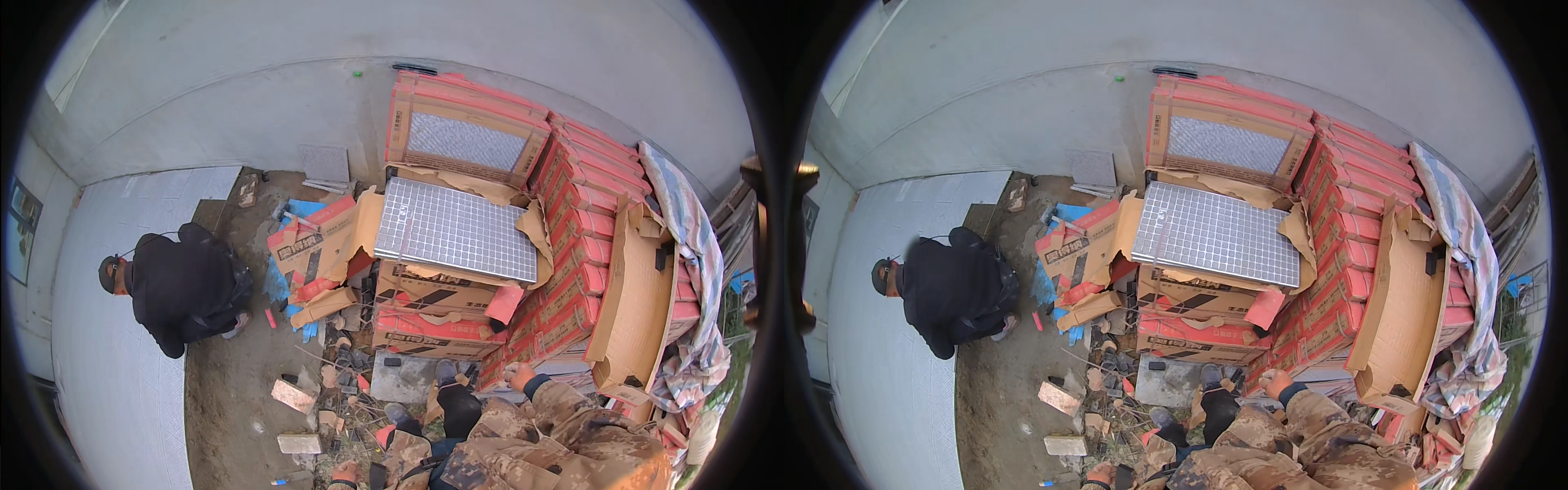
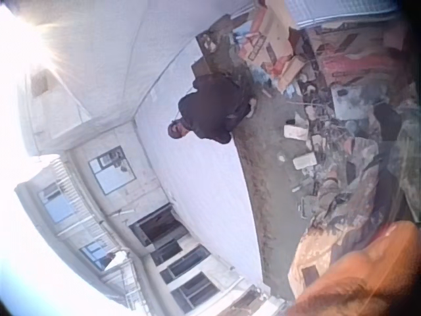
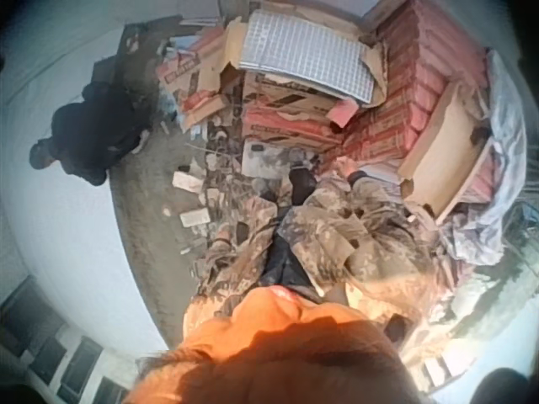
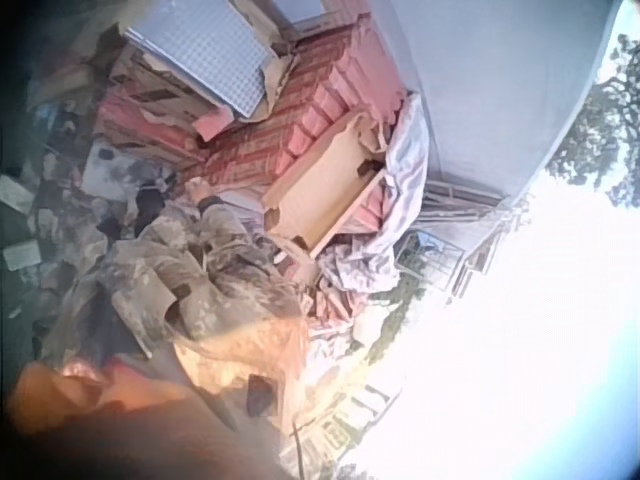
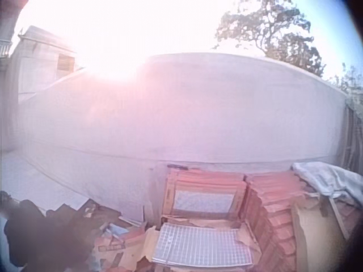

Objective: The person scoops cement from a tray and spreads it evenly across the back of a white ceramic tile using a trowel. The tile is held in one hand while the other hand smooths the adhesive in preparation for installation.

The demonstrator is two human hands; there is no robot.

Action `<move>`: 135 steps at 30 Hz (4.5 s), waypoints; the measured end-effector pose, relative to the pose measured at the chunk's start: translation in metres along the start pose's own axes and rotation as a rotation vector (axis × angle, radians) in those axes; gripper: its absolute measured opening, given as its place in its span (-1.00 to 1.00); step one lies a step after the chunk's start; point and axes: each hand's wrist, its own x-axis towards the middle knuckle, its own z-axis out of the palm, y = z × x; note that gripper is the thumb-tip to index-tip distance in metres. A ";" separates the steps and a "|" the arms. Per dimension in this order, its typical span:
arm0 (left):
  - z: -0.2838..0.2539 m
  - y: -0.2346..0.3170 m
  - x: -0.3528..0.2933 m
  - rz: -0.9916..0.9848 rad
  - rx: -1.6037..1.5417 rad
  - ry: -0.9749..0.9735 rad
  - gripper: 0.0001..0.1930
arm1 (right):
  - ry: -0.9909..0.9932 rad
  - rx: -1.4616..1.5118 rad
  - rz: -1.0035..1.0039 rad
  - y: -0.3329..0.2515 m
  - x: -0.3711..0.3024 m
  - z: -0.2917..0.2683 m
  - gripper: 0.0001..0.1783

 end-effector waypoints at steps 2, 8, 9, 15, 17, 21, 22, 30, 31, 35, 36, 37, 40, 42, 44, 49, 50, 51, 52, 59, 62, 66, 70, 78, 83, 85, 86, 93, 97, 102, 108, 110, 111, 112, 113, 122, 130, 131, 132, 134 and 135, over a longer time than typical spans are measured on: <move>0.021 0.011 0.012 0.064 0.077 0.012 -0.71 | -0.040 0.013 -0.048 -0.011 0.009 -0.026 -0.65; 0.068 0.044 0.032 0.209 0.128 -0.044 -0.77 | 0.209 0.002 -0.237 -0.040 0.040 -0.061 -0.68; 0.073 0.053 0.036 0.214 0.081 -0.097 -0.82 | 0.178 0.101 -0.147 -0.041 0.048 -0.065 -0.68; 0.108 0.107 0.035 0.107 0.117 -0.437 -0.69 | 0.357 0.192 -0.142 -0.046 0.122 -0.100 -0.62; 0.138 0.119 0.025 0.158 0.257 -0.159 -0.67 | 0.456 0.300 -0.139 -0.048 0.151 -0.111 -0.65; 0.192 0.155 0.002 0.238 0.373 -0.084 -0.68 | 0.698 0.131 -0.252 -0.046 0.201 -0.131 -0.70; 0.205 0.162 -0.002 0.238 0.371 -0.058 -0.66 | 0.717 0.095 -0.260 -0.046 0.211 -0.135 -0.70; 0.277 0.197 -0.014 0.276 0.259 -0.166 -0.66 | 0.714 0.056 -0.110 -0.042 0.255 -0.153 -0.59; 0.286 0.206 -0.014 0.294 0.250 -0.219 -0.64 | 0.720 0.041 -0.044 -0.041 0.257 -0.152 -0.53; 0.329 0.259 -0.007 0.390 0.329 -0.231 -0.58 | 0.674 -0.030 0.038 -0.036 0.264 -0.149 -0.50; 0.339 0.280 -0.003 0.389 0.319 -0.279 -0.57 | 0.668 -0.034 0.053 -0.035 0.266 -0.149 -0.46; 0.351 0.299 0.002 0.465 0.279 -0.264 -0.57 | 0.689 -0.043 0.068 -0.034 0.269 -0.149 -0.42; 0.394 0.365 0.027 0.639 0.336 -0.124 -0.54 | 0.735 -0.067 0.080 -0.030 0.276 -0.149 -0.41; 0.416 0.403 0.047 0.795 0.350 -0.136 -0.57 | 0.750 -0.091 0.049 -0.027 0.279 -0.151 -0.40; 0.429 0.434 0.067 0.989 0.699 -0.018 -0.38 | 0.720 -0.173 0.077 -0.025 0.281 -0.153 -0.39; 0.466 0.476 0.099 1.226 0.970 0.070 -0.31 | 0.663 -0.222 0.142 -0.031 0.281 -0.156 -0.37; 0.471 0.478 0.102 1.231 1.026 0.130 -0.30 | 0.689 -0.263 0.162 -0.033 0.281 -0.155 -0.36; 0.477 0.480 0.105 1.281 1.071 0.187 -0.28 | 0.729 -0.307 0.174 -0.034 0.281 -0.154 -0.36; 0.482 0.482 0.109 1.215 1.058 0.178 -0.27 | 0.723 -0.264 0.166 -0.034 0.282 -0.154 -0.38; 0.508 0.483 0.120 1.253 0.957 0.106 -0.46 | 0.766 0.084 0.030 -0.011 0.289 -0.148 -0.55; 0.512 0.482 0.114 1.287 0.936 0.100 -0.48 | 0.764 0.076 0.036 0.001 0.292 -0.149 -0.59; 0.510 0.484 0.112 1.234 0.949 0.097 -0.47 | 0.643 0.365 0.204 -0.001 0.292 -0.147 -0.63; 0.510 0.483 0.118 1.316 0.931 0.127 -0.43 | 0.608 0.745 0.276 -0.014 0.284 -0.144 -0.65; 0.502 0.497 0.118 1.191 0.805 -0.022 -0.45 | 0.598 0.794 0.326 -0.023 0.229 -0.120 -0.57; 0.488 0.517 0.118 1.094 0.639 -0.182 -0.54 | 0.496 0.898 0.288 -0.023 0.177 -0.097 -0.61; 0.477 0.528 0.114 1.046 0.611 -0.273 -0.55 | 0.527 0.874 0.175 -0.022 0.158 -0.080 -0.64; 0.469 0.529 0.112 1.026 0.649 -0.252 -0.55 | 0.434 0.960 0.312 -0.019 0.146 -0.076 -0.67; 0.430 0.502 0.103 0.929 0.741 -0.170 -0.52 | 0.387 0.980 0.362 0.017 0.129 -0.047 -0.53; 0.430 0.492 0.108 0.933 0.827 -0.120 -0.54 | 0.376 0.953 0.396 0.027 0.147 -0.049 -0.35; 0.442 0.495 0.108 0.841 0.820 -0.041 -0.57 | 0.435 0.830 0.433 0.028 0.168 -0.049 -0.22; 0.466 0.512 0.106 1.020 1.094 0.045 -0.51 | 0.388 1.079 0.483 0.032 0.177 -0.051 -0.13; 0.484 0.520 0.110 1.019 1.049 -0.002 -0.49 | 0.410 1.076 0.526 0.028 0.181 -0.053 -0.13; 0.493 0.521 0.110 1.051 1.064 0.052 -0.48 | 0.360 1.094 0.467 0.025 0.182 -0.056 -0.12; 0.500 0.521 0.110 1.108 1.027 0.017 -0.46 | 0.402 0.997 0.540 0.021 0.185 -0.058 -0.11; 0.508 0.525 0.109 1.075 1.122 0.083 -0.41 | 0.447 0.955 0.588 0.017 0.187 -0.060 -0.12; 0.530 0.511 0.090 1.032 1.034 0.307 -0.31 | 0.527 0.970 0.335 0.026 0.243 -0.090 -0.09; 0.516 0.508 0.083 0.960 0.852 0.259 -0.43 | 0.758 0.579 0.324 0.049 0.252 -0.087 -0.20; 0.509 0.506 0.082 1.003 0.826 0.271 -0.45 | 0.758 0.581 0.319 0.047 0.246 -0.088 -0.20; 0.501 0.501 0.081 0.977 0.748 0.224 -0.47 | 0.746 0.562 0.327 0.044 0.239 -0.089 -0.21; 0.478 0.490 0.075 0.933 0.628 0.176 -0.46 | 0.751 0.645 0.268 0.033 0.219 -0.093 -0.22; 0.465 0.482 0.072 0.995 0.545 0.170 -0.47 | 0.749 0.669 0.281 0.028 0.206 -0.095 -0.23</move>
